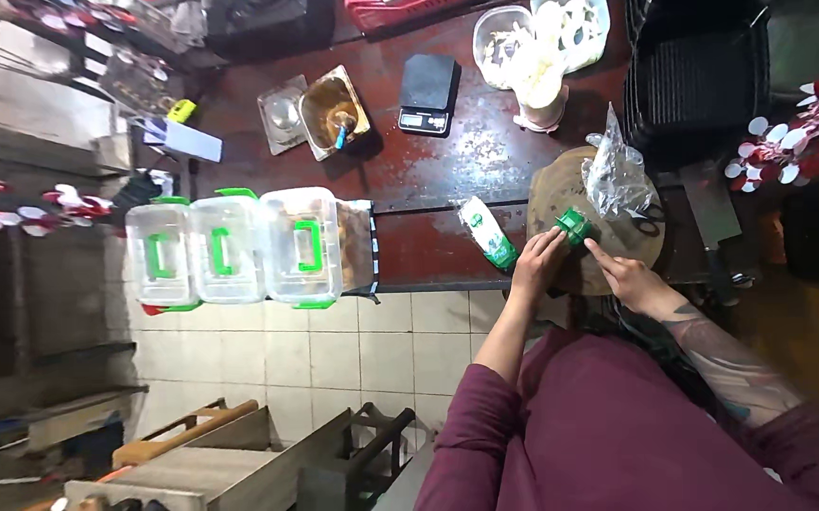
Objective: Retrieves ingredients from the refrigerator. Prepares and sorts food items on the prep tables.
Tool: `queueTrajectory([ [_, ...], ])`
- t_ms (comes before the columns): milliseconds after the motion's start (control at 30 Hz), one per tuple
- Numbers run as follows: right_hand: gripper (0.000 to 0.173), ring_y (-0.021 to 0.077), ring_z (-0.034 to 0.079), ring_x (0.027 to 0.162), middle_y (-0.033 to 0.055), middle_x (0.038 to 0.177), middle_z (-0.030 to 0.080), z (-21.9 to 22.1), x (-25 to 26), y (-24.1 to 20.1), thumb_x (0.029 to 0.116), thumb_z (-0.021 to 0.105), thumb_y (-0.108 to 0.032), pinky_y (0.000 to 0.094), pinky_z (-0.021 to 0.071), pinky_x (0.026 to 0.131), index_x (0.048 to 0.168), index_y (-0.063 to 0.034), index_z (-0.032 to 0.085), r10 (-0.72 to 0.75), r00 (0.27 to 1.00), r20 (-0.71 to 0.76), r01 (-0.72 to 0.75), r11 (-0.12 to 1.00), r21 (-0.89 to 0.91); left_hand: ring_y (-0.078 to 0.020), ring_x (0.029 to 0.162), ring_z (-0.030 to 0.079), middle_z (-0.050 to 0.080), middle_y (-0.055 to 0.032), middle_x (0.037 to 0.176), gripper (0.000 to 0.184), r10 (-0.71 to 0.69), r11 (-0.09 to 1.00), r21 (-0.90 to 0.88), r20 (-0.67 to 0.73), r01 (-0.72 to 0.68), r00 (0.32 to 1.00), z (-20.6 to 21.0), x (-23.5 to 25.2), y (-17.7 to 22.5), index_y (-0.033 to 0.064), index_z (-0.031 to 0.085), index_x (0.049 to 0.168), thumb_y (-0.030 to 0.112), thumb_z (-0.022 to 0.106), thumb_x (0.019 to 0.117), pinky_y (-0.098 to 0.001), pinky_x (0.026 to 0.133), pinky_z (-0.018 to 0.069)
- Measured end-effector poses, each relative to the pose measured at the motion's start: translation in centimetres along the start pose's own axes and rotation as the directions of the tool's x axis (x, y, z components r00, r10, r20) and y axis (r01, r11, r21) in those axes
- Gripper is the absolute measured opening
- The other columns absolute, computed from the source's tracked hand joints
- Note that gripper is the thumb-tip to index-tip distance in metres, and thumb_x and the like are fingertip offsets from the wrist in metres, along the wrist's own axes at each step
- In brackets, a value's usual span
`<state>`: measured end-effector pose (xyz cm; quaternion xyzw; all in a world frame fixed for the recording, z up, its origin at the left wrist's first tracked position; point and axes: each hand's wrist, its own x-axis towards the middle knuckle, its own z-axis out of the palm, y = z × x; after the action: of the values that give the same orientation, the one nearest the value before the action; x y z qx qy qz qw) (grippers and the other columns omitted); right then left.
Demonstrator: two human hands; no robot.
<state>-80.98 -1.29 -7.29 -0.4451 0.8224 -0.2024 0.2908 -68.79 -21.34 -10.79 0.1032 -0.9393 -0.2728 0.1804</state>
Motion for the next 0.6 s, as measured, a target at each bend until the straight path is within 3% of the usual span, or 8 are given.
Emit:
queueTrajectory([
  [133,0.066,0.0383,0.071,0.078,0.0211,0.094,0.071,0.3,3.5,-0.7,0.1050,0.050,-0.009,0.0568,0.0584,0.073,0.164,-0.0279,0.027,-0.052,0.998,-0.045,0.052,0.999,0.002,-0.0255,0.127,0.063,0.068,-0.0108,0.133,0.027,0.037,0.999,-0.025,-0.034,-0.038,0.999,0.6,0.1,-0.9,0.0084,0.073,0.125,0.014,0.067,0.0997,-0.0386,0.109,0.0516],
  [233,0.063,0.0399,0.071,0.082,0.0213,0.095,0.071,0.0,5.2,-2.1,0.1066,0.049,-0.012,0.0582,0.0575,0.076,0.164,-0.0283,0.028,-0.002,1.000,-0.004,0.002,0.999,-0.034,-0.0243,0.126,0.063,0.069,-0.0092,0.133,0.026,0.047,0.998,-0.036,-0.041,-0.048,0.998,0.7,0.3,-1.1,0.0104,0.074,0.125,0.013,0.065,0.1003,-0.0380,0.108,0.0516],
  [400,0.071,0.0390,0.070,0.076,0.0203,0.089,0.069,-0.9,2.4,-1.7,0.1047,0.054,-0.012,0.0571,0.0578,0.069,0.165,-0.0328,0.022,0.021,0.999,0.045,-0.017,0.996,-0.087,-0.0236,0.124,0.065,0.070,-0.0076,0.132,0.025,0.011,1.000,-0.025,-0.044,-0.012,0.999,0.6,0.2,-0.8,0.0110,0.075,0.123,0.017,0.068,0.0992,-0.0379,0.105,0.0534],
  [600,0.072,0.0421,0.070,0.084,0.0234,0.098,0.069,0.2,3.9,-2.2,0.1046,0.053,-0.011,0.0585,0.0570,0.075,0.165,-0.0308,0.021,0.049,0.997,0.061,-0.043,0.994,-0.104,-0.0226,0.124,0.065,0.070,-0.0077,0.132,0.025,0.009,0.998,-0.060,-0.070,-0.013,0.998,0.6,0.2,-1.1,0.0114,0.075,0.123,0.015,0.068,0.0990,-0.0368,0.106,0.0530],
])
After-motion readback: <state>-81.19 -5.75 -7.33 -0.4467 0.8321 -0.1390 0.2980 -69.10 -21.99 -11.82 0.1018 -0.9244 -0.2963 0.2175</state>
